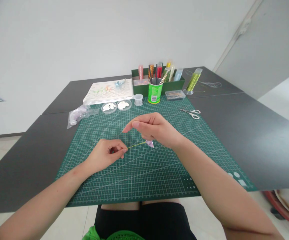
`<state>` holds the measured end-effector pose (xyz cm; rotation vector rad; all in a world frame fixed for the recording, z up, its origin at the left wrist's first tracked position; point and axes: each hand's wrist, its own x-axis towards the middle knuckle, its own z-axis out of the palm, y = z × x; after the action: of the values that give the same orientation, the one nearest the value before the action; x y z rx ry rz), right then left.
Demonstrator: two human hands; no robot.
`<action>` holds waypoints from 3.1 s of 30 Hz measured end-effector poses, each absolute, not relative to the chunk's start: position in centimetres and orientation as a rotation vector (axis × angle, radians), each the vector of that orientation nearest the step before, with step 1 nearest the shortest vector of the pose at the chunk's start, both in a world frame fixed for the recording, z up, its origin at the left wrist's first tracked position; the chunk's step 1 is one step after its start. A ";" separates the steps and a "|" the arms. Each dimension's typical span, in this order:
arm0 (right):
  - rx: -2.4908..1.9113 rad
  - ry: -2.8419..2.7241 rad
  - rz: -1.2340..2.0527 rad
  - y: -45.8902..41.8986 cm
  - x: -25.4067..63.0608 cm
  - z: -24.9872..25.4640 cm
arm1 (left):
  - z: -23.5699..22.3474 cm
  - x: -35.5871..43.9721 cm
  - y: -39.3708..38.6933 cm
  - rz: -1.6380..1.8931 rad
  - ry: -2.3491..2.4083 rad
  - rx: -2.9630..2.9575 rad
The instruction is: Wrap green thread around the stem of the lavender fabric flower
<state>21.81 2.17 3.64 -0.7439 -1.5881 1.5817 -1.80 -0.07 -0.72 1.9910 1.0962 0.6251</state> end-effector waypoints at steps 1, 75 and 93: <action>-0.741 -1.536 1.601 2.5 21.9 3.4 | -0.6 -1.8 -0.2 0.585 1.047 1.968; -0.704 -2.163 1.491 6.0 22.1 -1.2 | 0.4 -1.9 -0.9 1.022 0.887 1.861; -0.816 -1.222 1.994 4.1 19.4 -1.6 | -0.5 -2.6 1.9 1.101 0.769 0.831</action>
<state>19.38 4.12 -1.61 -0.8159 -1.2223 1.9935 -2.59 1.88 -0.46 0.8307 0.7686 1.1014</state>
